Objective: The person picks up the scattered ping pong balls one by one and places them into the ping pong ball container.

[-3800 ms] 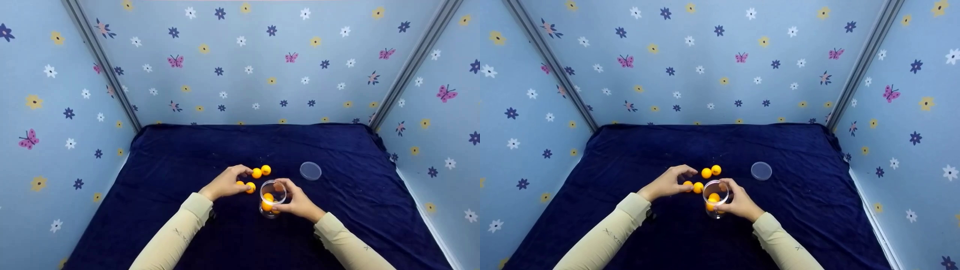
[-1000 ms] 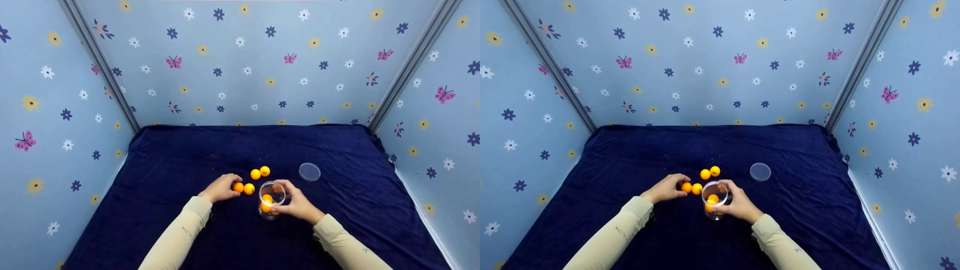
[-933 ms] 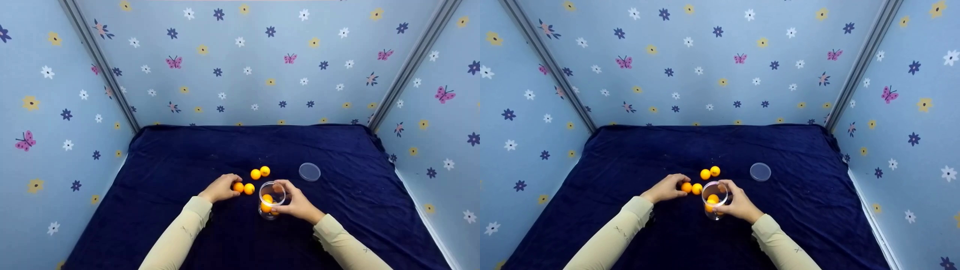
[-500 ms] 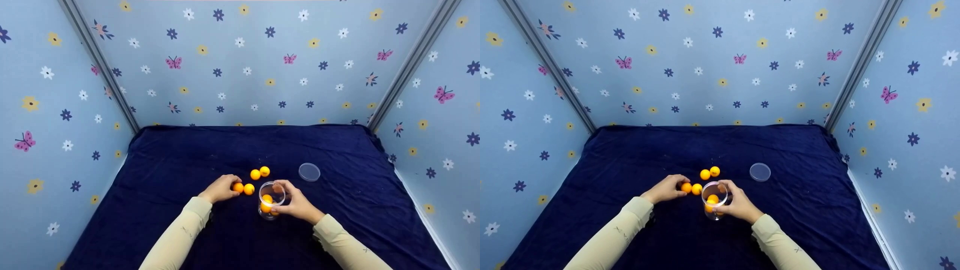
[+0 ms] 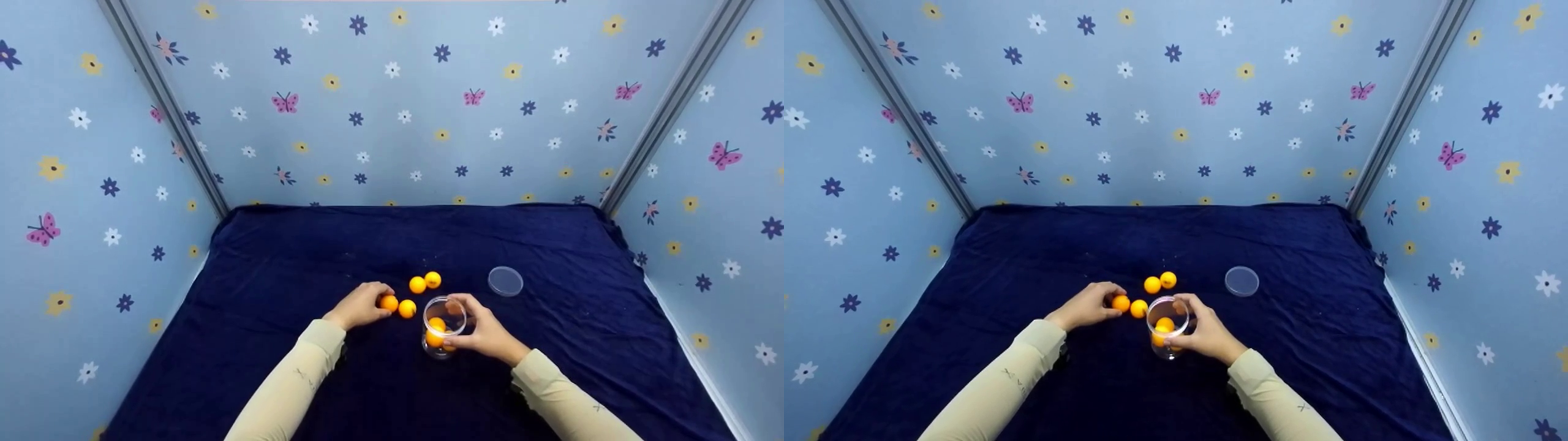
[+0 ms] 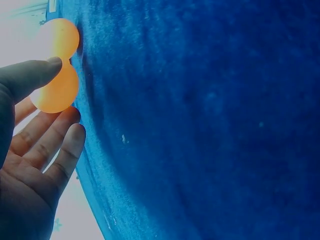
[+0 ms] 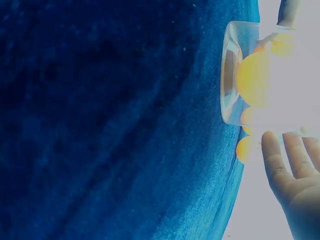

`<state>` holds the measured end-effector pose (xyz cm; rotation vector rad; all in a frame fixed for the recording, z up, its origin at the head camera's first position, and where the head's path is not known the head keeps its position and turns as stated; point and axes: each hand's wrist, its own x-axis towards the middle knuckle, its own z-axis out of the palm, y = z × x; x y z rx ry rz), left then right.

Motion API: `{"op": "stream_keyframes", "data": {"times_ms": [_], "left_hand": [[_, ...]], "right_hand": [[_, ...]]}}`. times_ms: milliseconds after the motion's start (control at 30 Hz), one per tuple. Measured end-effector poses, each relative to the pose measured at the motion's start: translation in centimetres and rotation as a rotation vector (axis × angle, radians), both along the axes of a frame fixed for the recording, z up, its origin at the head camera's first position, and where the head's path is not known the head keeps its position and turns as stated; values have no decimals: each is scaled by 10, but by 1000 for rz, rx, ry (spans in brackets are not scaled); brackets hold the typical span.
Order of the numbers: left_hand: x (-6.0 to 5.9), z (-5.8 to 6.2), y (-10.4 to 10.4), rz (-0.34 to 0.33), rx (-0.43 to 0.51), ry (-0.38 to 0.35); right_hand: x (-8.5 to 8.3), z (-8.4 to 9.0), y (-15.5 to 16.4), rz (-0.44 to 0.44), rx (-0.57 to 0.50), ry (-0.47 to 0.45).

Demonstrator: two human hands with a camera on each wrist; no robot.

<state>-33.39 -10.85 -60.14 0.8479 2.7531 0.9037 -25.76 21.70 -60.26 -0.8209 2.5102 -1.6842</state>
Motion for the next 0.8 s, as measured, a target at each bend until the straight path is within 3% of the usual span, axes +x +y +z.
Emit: {"op": "stream_keyframes", "data": {"times_ms": [800], "left_hand": [[9,21,-4,-8,129,63]], "right_hand": [[-1,0,0,-10,6,-11]]}}
